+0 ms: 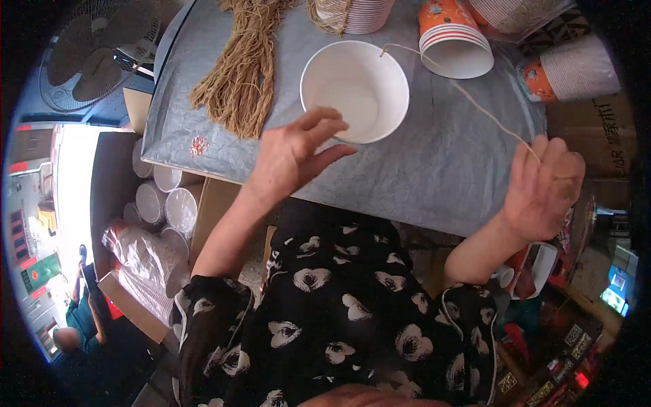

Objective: Attach string handles to paper buckets for packaging.

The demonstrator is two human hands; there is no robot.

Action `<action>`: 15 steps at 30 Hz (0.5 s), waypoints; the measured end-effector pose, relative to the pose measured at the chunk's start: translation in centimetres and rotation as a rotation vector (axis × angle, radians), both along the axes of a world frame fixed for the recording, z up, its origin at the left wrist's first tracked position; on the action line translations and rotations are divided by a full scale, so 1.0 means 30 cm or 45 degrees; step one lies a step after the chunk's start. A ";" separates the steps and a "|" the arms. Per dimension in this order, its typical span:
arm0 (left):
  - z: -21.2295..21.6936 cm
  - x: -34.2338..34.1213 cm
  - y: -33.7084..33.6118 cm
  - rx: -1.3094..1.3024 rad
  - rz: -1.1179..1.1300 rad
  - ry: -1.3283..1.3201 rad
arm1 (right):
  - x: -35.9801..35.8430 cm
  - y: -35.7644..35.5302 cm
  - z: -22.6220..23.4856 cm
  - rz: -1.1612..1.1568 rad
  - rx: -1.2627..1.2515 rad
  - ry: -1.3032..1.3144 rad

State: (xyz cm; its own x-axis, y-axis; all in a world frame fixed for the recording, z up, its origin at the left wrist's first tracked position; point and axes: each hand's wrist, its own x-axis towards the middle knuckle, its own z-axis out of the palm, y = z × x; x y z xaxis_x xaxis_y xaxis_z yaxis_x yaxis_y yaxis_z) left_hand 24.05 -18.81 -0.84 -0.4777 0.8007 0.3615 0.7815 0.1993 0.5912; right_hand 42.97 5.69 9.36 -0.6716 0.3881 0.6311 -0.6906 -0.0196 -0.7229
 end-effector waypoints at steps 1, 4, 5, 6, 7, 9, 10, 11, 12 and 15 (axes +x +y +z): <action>0.011 -0.018 0.001 -0.025 -0.006 0.046 | -0.009 -0.014 -0.010 -0.015 0.003 -0.001; -0.002 -0.079 -0.041 -0.066 0.002 0.109 | -0.097 -0.068 -0.048 -0.270 0.371 -0.506; -0.007 -0.082 -0.049 -0.120 -0.042 0.048 | -0.135 -0.099 -0.056 -0.281 0.387 -0.713; -0.011 -0.080 -0.057 -0.175 -0.086 -0.015 | -0.175 -0.112 -0.085 -0.239 0.486 -0.746; -0.010 -0.068 -0.057 -0.134 -0.127 -0.051 | -0.218 -0.123 -0.124 -0.200 0.587 -0.787; -0.021 -0.023 -0.058 -0.081 -0.118 -0.005 | -0.267 -0.139 -0.184 -0.152 0.832 -0.785; -0.038 -0.005 -0.063 -0.040 -0.087 -0.001 | -0.282 -0.143 -0.201 -0.086 0.910 -0.812; -0.047 0.015 -0.073 -0.053 -0.083 -0.016 | -0.279 -0.153 -0.213 -0.073 0.900 -0.824; -0.054 0.039 -0.087 -0.048 -0.055 -0.061 | -0.273 -0.164 -0.222 -0.011 0.943 -0.911; -0.071 0.088 -0.122 -0.061 0.002 -0.149 | -0.264 -0.190 -0.233 0.090 1.054 -1.058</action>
State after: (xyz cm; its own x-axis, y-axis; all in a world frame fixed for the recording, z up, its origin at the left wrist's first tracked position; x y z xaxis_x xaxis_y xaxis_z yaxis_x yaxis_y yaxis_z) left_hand 26.68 -22.47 -2.96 -0.5155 0.8152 0.2643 0.7073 0.2306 0.6683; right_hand 35.04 -0.01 2.37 -0.9995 0.0106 0.0314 -0.0170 0.6484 -0.7611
